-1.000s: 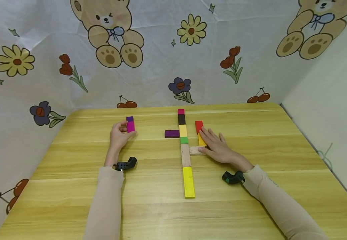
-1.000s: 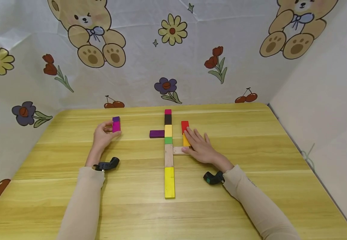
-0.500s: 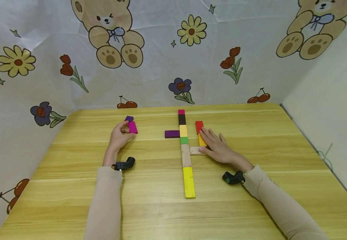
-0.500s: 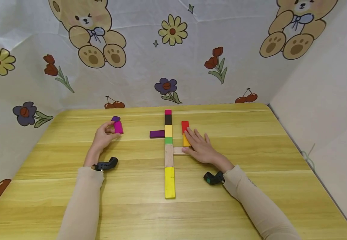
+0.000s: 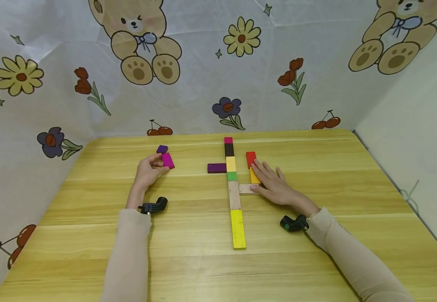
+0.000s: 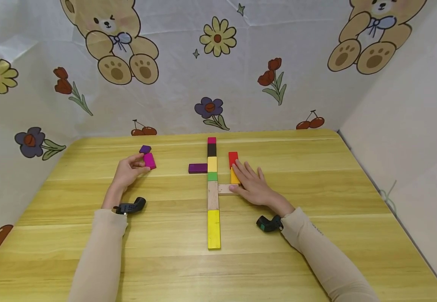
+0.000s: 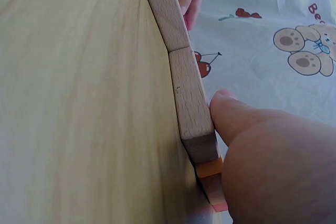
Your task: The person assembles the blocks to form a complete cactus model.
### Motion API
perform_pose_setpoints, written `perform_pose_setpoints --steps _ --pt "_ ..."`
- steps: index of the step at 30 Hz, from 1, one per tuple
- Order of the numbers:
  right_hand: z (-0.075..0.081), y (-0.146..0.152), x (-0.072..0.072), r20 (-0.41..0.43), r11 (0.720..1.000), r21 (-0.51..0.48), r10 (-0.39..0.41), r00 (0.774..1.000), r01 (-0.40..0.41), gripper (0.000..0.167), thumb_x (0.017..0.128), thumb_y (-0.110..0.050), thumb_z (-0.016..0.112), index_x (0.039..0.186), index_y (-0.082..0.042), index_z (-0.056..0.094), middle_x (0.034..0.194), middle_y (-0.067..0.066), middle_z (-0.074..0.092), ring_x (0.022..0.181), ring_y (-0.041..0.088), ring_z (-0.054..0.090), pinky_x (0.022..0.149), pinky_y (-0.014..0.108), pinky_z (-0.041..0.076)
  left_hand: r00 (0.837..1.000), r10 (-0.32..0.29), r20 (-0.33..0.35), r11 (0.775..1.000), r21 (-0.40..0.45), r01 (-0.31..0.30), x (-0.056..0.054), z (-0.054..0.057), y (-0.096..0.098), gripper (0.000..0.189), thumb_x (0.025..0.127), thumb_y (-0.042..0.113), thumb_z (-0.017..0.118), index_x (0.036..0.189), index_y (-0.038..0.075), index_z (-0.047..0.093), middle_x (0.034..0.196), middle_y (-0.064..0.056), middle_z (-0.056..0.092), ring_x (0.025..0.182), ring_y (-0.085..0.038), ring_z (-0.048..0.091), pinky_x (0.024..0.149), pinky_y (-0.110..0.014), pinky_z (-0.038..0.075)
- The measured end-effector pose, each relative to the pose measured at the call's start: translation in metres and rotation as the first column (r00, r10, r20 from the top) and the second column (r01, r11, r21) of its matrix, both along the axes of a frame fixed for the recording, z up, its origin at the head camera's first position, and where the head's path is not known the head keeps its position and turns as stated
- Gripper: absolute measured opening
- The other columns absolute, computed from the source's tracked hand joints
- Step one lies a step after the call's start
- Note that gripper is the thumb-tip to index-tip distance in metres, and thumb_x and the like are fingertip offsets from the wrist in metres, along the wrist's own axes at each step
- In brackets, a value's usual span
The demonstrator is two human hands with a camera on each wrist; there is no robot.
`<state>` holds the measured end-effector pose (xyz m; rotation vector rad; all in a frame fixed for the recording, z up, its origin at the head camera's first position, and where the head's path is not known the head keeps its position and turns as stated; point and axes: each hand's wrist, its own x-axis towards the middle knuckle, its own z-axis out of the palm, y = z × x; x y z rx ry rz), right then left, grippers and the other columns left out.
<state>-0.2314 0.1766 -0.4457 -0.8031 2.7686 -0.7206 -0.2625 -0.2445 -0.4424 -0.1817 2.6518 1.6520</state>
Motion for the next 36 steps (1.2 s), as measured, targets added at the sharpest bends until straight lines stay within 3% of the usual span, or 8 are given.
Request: perform_pose_setpoints --steps 7,12,17,24,36 --pt "0.000 0.000 0.000 -0.001 1.000 0.000 0.003 1.000 -0.003 0.075 0.102 -0.042 0.047 0.158 -0.008 0.012 0.166 0.011 0.004 0.151 0.040 0.001 0.114 0.068 -0.008 0.999 -0.018 -0.031 1.000 0.007 0.019 -0.001 0.005 0.009 0.061 0.089 0.004 0.068 0.145 0.001 0.045 0.118 -0.021 0.059 0.097 -0.018 0.054 0.078 -0.013 0.044" --pt "-0.001 0.001 -0.001 -0.004 1.000 -0.005 -0.002 1.000 0.001 0.074 0.102 -0.042 0.047 0.157 -0.008 0.012 0.166 0.011 0.005 0.151 0.040 0.002 0.114 0.068 -0.007 0.994 -0.095 -0.060 0.995 0.020 0.096 -0.005 0.014 0.034 0.060 0.089 0.003 0.069 0.145 0.003 0.046 0.126 -0.023 0.055 0.109 -0.029 0.055 0.095 -0.029 0.047" --pt "-0.001 0.000 -0.001 -0.007 1.000 -0.002 0.001 1.000 -0.001 0.074 0.102 -0.042 0.047 0.157 -0.008 0.012 0.166 0.011 0.005 0.151 0.040 0.001 0.114 0.068 -0.008 0.983 -0.170 -0.074 0.985 0.030 0.172 -0.009 0.020 0.060 0.060 0.089 0.002 0.069 0.144 0.004 0.047 0.128 -0.020 0.055 0.112 -0.032 0.056 0.100 -0.042 0.048" --pt "0.000 0.000 0.000 -0.010 1.000 -0.008 0.003 1.000 -0.003 0.074 0.102 -0.041 0.048 0.157 -0.008 0.013 0.165 0.012 0.005 0.151 0.040 0.002 0.114 0.069 -0.007 0.973 -0.222 -0.055 0.975 0.004 0.223 -0.013 0.013 0.081 0.059 0.088 0.001 0.069 0.143 0.003 0.048 0.130 -0.018 0.057 0.110 -0.030 0.057 0.100 -0.042 0.048" --pt "0.001 -0.001 0.000 0.000 1.000 0.001 -0.004 1.000 0.004 0.075 0.101 -0.042 0.048 0.157 -0.008 0.012 0.166 0.011 0.005 0.151 0.040 0.001 0.114 0.068 -0.007 0.963 -0.263 -0.051 0.965 -0.035 0.262 -0.016 0.001 0.087 0.057 0.088 0.000 0.068 0.142 0.002 0.049 0.135 -0.016 0.055 0.109 -0.029 0.056 0.096 -0.039 0.048"
